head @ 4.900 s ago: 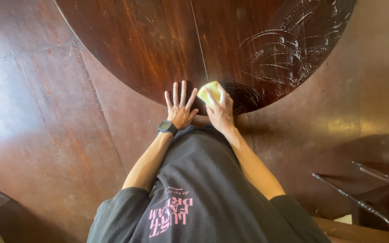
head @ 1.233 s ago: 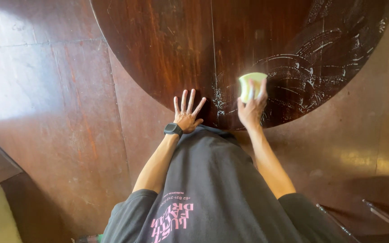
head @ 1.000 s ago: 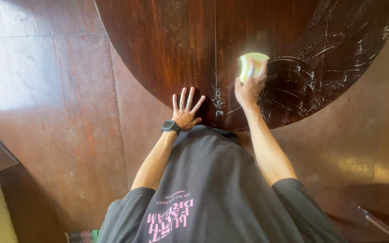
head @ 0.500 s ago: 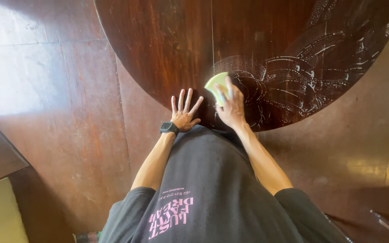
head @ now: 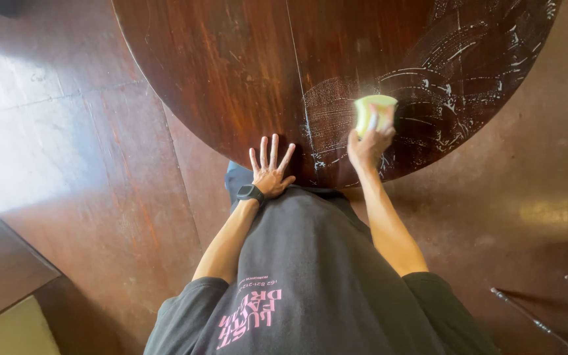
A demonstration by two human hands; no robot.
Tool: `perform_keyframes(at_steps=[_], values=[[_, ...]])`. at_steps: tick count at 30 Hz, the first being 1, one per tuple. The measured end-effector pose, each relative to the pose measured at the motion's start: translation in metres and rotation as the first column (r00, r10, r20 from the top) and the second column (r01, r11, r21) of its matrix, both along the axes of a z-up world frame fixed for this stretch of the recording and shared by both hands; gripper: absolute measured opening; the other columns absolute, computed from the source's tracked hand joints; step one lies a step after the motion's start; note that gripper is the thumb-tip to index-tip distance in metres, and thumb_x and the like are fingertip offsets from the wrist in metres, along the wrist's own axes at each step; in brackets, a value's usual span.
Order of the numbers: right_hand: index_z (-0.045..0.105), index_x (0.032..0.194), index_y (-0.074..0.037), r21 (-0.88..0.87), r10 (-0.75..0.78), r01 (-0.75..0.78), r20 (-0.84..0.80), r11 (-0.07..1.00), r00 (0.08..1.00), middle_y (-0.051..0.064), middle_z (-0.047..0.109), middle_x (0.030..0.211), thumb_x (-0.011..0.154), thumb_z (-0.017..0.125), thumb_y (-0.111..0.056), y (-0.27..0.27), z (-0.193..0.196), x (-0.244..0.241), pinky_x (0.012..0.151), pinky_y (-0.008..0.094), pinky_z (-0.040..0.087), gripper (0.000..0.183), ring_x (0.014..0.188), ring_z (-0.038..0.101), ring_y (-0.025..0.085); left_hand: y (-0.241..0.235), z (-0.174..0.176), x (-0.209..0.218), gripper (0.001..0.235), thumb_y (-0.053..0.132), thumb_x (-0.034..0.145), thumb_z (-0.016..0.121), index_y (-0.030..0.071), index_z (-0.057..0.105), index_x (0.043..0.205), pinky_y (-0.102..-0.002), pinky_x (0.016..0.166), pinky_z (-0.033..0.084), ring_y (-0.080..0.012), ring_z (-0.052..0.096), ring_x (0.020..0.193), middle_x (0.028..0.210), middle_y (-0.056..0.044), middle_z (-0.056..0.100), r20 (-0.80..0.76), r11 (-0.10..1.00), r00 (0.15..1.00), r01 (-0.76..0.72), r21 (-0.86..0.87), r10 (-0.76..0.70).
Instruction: The person walks from the kitchen to a round wooden table and wipes its surface using a yellow sponge. The person moves around the table, scrubbing the surface in circular motions to clean it.
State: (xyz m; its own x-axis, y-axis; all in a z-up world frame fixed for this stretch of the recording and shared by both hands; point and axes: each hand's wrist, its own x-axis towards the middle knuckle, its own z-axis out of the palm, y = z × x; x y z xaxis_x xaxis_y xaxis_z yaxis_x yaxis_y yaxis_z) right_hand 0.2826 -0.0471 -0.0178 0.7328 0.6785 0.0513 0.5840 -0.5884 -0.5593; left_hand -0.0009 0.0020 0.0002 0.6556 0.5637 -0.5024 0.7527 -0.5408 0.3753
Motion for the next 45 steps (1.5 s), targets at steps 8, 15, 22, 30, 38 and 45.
perform_keyframes(at_steps=[8,15,22,30,38,45], values=[[0.05,0.141,-0.02,0.051,0.529,-0.543,0.165,0.838,0.832,0.022,0.03,0.155,0.077,0.08,-0.012,0.03,0.042,-0.109,0.1,0.061,0.042,0.07,0.124,0.048,0.047,0.026,-0.013,-0.031,0.093,0.053,0.095,0.062,0.035,0.003,0.165,-0.064,0.119,0.007,-0.0404,-0.007,0.154,0.171,-0.012,-0.01,0.092,0.981,0.983,0.145,0.131,-0.158],[0.057,0.127,-0.017,0.071,0.443,-0.456,0.146,0.887,0.885,0.018,0.04,0.143,0.085,0.074,0.003,0.024,0.044,-0.081,0.102,0.058,0.043,0.05,0.122,0.05,0.04,0.063,-0.014,-0.086,0.075,0.043,0.098,0.063,0.03,0.025,0.162,-0.06,0.119,0.025,-0.0434,0.013,0.153,0.169,-0.018,0.009,0.255,0.962,0.967,-0.048,0.269,-0.023],[0.043,0.146,-0.031,-0.005,-0.247,0.255,0.226,0.967,0.942,0.014,0.029,0.146,0.088,0.076,-0.009,-0.039,0.003,-0.061,0.097,0.054,0.047,0.07,0.126,0.04,0.034,0.103,-0.006,-0.127,0.075,0.055,0.101,0.053,0.034,0.018,0.164,-0.064,0.123,0.007,-0.0422,-0.005,0.157,0.172,-0.015,-0.001,0.239,0.986,0.971,-0.044,0.16,0.005],[0.047,0.144,-0.026,0.059,-0.273,0.268,0.293,0.962,0.916,0.019,0.035,0.141,0.073,0.081,-0.017,-0.001,-0.025,-0.148,0.091,0.062,0.052,0.079,0.12,0.049,0.046,0.136,0.0,-0.152,0.08,0.047,0.101,0.057,0.041,0.009,0.165,-0.06,0.121,0.02,-0.0398,0.002,0.156,0.172,-0.01,-0.003,0.178,0.969,0.957,0.208,0.136,-0.231],[0.051,0.144,-0.021,0.035,0.161,-0.167,0.136,0.985,0.978,0.025,0.037,0.148,0.079,0.08,-0.009,0.056,0.037,-0.282,0.103,0.062,0.04,0.072,0.131,0.043,0.047,0.162,-0.002,-0.165,0.082,0.038,0.1,0.061,0.043,0.008,0.164,-0.057,0.12,0.021,-0.0364,0.006,0.156,0.172,-0.006,-0.005,0.131,0.909,0.905,0.381,0.17,-0.404],[0.057,0.14,-0.029,-0.006,0.186,-0.188,0.193,0.982,0.963,0.022,0.042,0.144,0.08,0.08,-0.021,0.001,0.008,-0.261,0.099,0.055,0.045,0.065,0.126,0.049,0.044,0.169,0.004,-0.168,0.087,0.022,0.101,0.062,0.038,0.007,0.165,-0.06,0.12,0.02,-0.0381,0.006,0.156,0.172,-0.009,-0.005,0.145,0.888,0.879,0.432,0.158,-0.454]])
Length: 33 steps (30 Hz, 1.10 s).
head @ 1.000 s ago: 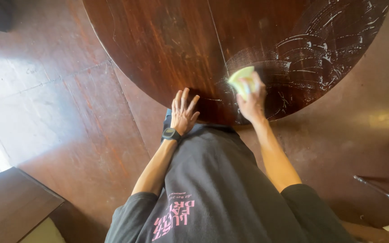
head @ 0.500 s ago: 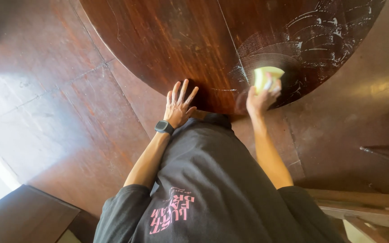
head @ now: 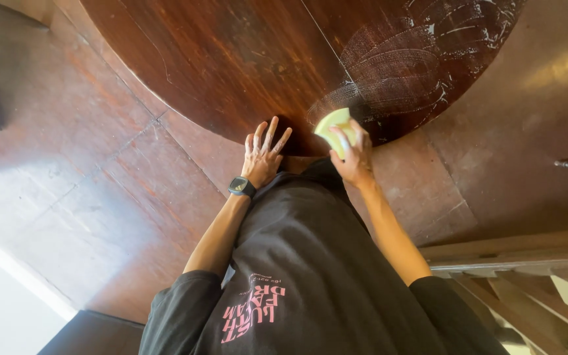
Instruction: The person walks from the kitchen to a round wooden table and wipes its surface using a yellow sponge. The person moves around the table, scrubbing the surface in circular motions to clean it.
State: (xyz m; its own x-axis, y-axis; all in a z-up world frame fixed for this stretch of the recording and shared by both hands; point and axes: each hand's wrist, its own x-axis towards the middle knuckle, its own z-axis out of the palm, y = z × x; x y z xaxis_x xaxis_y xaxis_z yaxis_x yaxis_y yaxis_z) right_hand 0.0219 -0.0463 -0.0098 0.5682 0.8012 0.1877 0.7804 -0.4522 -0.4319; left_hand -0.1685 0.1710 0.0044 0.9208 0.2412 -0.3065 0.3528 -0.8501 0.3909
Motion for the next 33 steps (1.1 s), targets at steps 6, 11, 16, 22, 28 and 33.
perform_keyframes(at_steps=[6,11,16,22,28,33], values=[[0.056,0.144,-0.017,0.148,-0.278,0.266,0.063,0.952,0.959,0.025,0.041,0.138,0.075,0.084,-0.016,-0.058,-0.025,0.07,0.096,0.057,0.048,0.074,0.119,0.052,0.047,0.0,0.01,-0.004,0.09,0.022,0.1,0.064,0.035,0.005,0.166,-0.068,0.121,0.01,-0.0377,0.003,0.156,0.172,-0.01,-0.006,0.012,0.999,1.0,0.028,0.047,-0.029],[0.046,0.145,-0.027,0.009,-0.57,0.573,-0.093,0.819,0.816,0.021,0.032,0.14,0.083,0.078,-0.008,-0.054,0.007,0.091,0.094,0.057,0.051,0.073,0.127,0.041,0.045,-0.006,0.009,-0.003,0.095,0.029,0.099,0.065,0.031,-0.002,0.167,-0.068,0.121,-0.004,-0.0394,-0.01,0.157,0.172,-0.013,-0.012,-0.056,0.998,0.997,0.047,0.043,-0.045],[0.048,0.143,-0.022,0.012,-0.611,0.618,-0.133,0.786,0.78,0.025,0.033,0.142,0.086,0.074,-0.006,-0.035,-0.001,0.062,0.092,0.055,0.054,0.065,0.13,0.042,0.046,-0.011,0.007,0.001,0.097,0.03,0.097,0.066,0.03,-0.002,0.167,-0.07,0.12,-0.005,-0.0403,-0.012,0.156,0.171,-0.014,-0.012,-0.054,0.998,0.998,0.036,0.046,-0.034],[0.058,0.134,-0.005,0.299,-0.218,0.163,0.16,0.94,0.963,0.031,0.046,0.13,0.078,0.078,-0.013,-0.012,0.009,-0.008,0.097,0.056,0.042,0.06,0.115,0.051,0.047,-0.011,-0.017,0.011,0.057,0.027,0.091,0.069,0.028,0.048,0.144,-0.067,0.114,0.013,-0.0367,0.023,0.147,0.163,-0.01,0.025,0.337,0.976,0.916,-0.204,-0.081,0.22],[0.061,0.138,-0.019,0.169,-0.132,0.112,0.112,0.979,0.985,0.026,0.049,0.134,0.078,0.079,-0.019,-0.043,0.012,0.029,0.098,0.053,0.044,0.063,0.118,0.054,0.043,-0.033,-0.007,0.034,0.08,0.03,0.096,0.064,0.026,0.023,0.164,-0.072,0.117,-0.002,-0.0425,-0.009,0.156,0.171,-0.019,-0.002,0.203,0.942,0.92,-0.328,-0.073,0.336],[0.06,0.135,-0.016,0.141,-0.449,0.453,-0.066,0.88,0.891,0.025,0.044,0.13,0.081,0.077,-0.005,-0.08,0.009,0.105,0.09,0.057,0.048,0.057,0.113,0.05,0.045,-0.038,-0.007,0.039,0.082,0.035,0.096,0.059,0.031,0.016,0.166,-0.074,0.115,-0.008,-0.0427,-0.017,0.155,0.171,-0.019,-0.01,0.136,0.936,0.926,-0.346,-0.064,0.352]])
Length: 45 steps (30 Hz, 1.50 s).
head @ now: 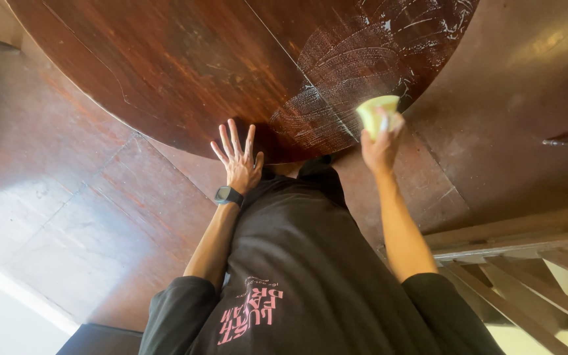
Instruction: The person walks from the kitchen to a round wooden table and wipes its surface using a yellow sponge. The person moves around the table, scrubbing the surface in circular motions to clean it.
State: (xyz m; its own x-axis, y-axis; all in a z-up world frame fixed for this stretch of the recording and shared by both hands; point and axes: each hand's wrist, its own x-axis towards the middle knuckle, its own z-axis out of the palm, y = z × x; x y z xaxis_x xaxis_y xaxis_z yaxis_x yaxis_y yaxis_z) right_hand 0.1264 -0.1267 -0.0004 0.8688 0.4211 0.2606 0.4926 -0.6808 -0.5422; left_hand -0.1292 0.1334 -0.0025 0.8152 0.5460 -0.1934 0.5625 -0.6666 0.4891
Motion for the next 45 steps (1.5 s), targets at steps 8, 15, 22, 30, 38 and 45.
perform_keyframes(at_steps=[8,15,22,30,38,45], values=[[0.046,0.141,-0.025,-0.139,-0.204,0.189,-0.103,0.972,0.974,0.024,0.039,0.134,0.086,0.074,-0.005,0.0,0.004,0.02,0.097,0.057,0.042,0.065,0.122,0.043,0.042,0.001,0.004,0.002,0.081,0.032,0.098,0.058,0.028,0.014,0.166,-0.076,0.114,-0.008,-0.0462,-0.017,0.154,0.17,-0.023,-0.01,-0.025,0.999,0.999,0.037,0.031,-0.036],[0.06,0.136,-0.014,0.038,0.202,-0.22,0.263,0.975,0.943,0.026,0.047,0.126,0.073,0.079,-0.018,0.048,-0.019,-0.077,0.094,0.052,0.04,0.066,0.111,0.048,0.042,0.004,0.011,-0.004,0.083,0.035,0.1,0.058,0.031,0.009,0.167,-0.077,0.114,-0.005,-0.0471,-0.018,0.153,0.17,-0.023,-0.011,-0.076,0.992,0.991,0.118,0.054,-0.114],[0.05,0.141,-0.029,-0.166,0.486,-0.487,-0.049,0.858,0.873,0.018,0.044,0.139,0.083,0.072,-0.022,0.104,-0.004,-0.119,0.106,0.055,0.037,0.061,0.128,0.046,0.037,0.042,-0.011,-0.017,0.077,0.041,0.101,0.057,0.039,0.014,0.164,-0.073,0.116,0.007,-0.043,-0.006,0.156,0.171,-0.017,-0.002,-0.046,0.983,0.982,0.183,-0.006,-0.183],[0.055,0.139,-0.021,-0.073,0.16,-0.16,-0.002,0.984,0.987,0.021,0.044,0.134,0.084,0.079,-0.014,0.06,0.0,-0.063,0.092,0.056,0.044,0.06,0.118,0.048,0.041,0.096,0.012,-0.041,0.095,0.068,0.095,0.057,0.028,0.011,0.168,-0.07,0.12,-0.007,-0.0442,-0.017,0.154,0.17,-0.019,-0.011,-0.061,0.995,0.995,-0.076,0.067,0.081],[0.063,0.131,-0.017,-0.062,0.41,-0.405,0.158,0.912,0.898,0.022,0.048,0.13,0.077,0.072,-0.021,0.088,-0.025,-0.117,0.094,0.05,0.042,0.055,0.114,0.051,0.04,0.097,0.011,-0.037,0.094,0.071,0.097,0.052,0.029,0.005,0.168,-0.071,0.118,-0.01,-0.0433,-0.022,0.153,0.17,-0.017,-0.017,-0.116,0.995,0.989,-0.091,0.043,0.095],[0.052,0.133,-0.026,-0.143,0.633,-0.639,-0.09,0.756,0.769,0.021,0.049,0.133,0.087,0.066,-0.019,0.184,0.021,-0.145,0.105,0.055,0.038,0.049,0.121,0.051,0.037,0.104,0.002,-0.042,0.085,0.06,0.103,0.048,0.03,0.0,0.167,-0.072,0.118,-0.011,-0.0433,-0.026,0.152,0.169,-0.018,-0.02,-0.109,0.999,0.993,-0.041,-0.021,0.038]])
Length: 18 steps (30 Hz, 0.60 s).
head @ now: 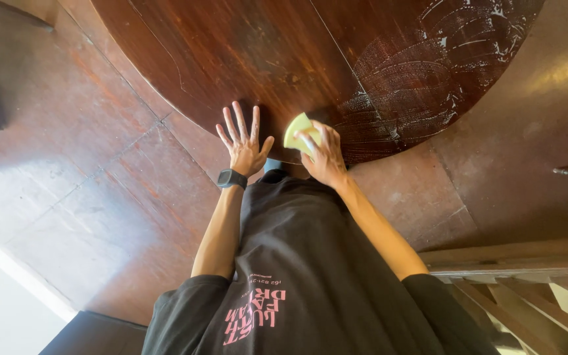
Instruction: The person walks from the kitchen to a round wooden table and wipes its surface using a yellow sponge. The person moves around the table, scrubbing the surface in circular motions to clean it.
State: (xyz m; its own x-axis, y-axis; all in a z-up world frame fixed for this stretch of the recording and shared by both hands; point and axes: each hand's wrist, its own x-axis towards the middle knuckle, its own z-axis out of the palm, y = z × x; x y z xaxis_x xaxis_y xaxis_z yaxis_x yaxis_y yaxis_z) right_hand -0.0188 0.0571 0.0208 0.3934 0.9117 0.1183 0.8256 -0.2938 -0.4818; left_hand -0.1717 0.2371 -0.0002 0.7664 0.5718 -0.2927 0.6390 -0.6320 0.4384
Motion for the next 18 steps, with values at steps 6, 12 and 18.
perform_keyframes(at_steps=[6,12,18], values=[[0.061,0.126,-0.017,0.154,-0.231,0.234,-0.038,0.96,0.972,0.023,0.04,0.14,0.085,0.073,0.001,0.002,0.005,0.058,0.099,0.057,0.045,0.046,0.124,0.048,0.043,0.005,-0.008,0.003,0.096,0.061,0.098,0.052,0.031,-0.008,0.166,-0.073,0.115,-0.014,-0.0445,-0.031,0.149,0.167,-0.018,-0.026,-0.097,0.999,0.995,0.034,-0.035,-0.037],[0.054,0.131,-0.02,0.063,-0.515,0.522,-0.097,0.851,0.852,0.021,0.039,0.145,0.088,0.072,0.002,-0.033,0.014,0.067,0.093,0.054,0.048,0.052,0.124,0.047,0.041,0.006,-0.006,0.003,0.096,0.061,0.097,0.052,0.032,-0.008,0.166,-0.073,0.115,-0.014,-0.0452,-0.031,0.149,0.167,-0.018,-0.026,-0.111,0.998,0.993,0.036,-0.046,-0.041],[0.066,0.119,-0.024,0.091,-0.307,0.303,0.032,0.949,0.951,0.012,0.046,0.14,0.076,0.078,-0.011,-0.016,-0.019,0.023,0.094,0.052,0.046,0.046,0.119,0.05,0.038,0.009,-0.001,0.006,0.096,0.059,0.097,0.052,0.032,-0.01,0.165,-0.073,0.115,-0.015,-0.0451,-0.033,0.148,0.166,-0.018,-0.028,-0.133,0.995,0.99,0.031,-0.094,-0.044]])
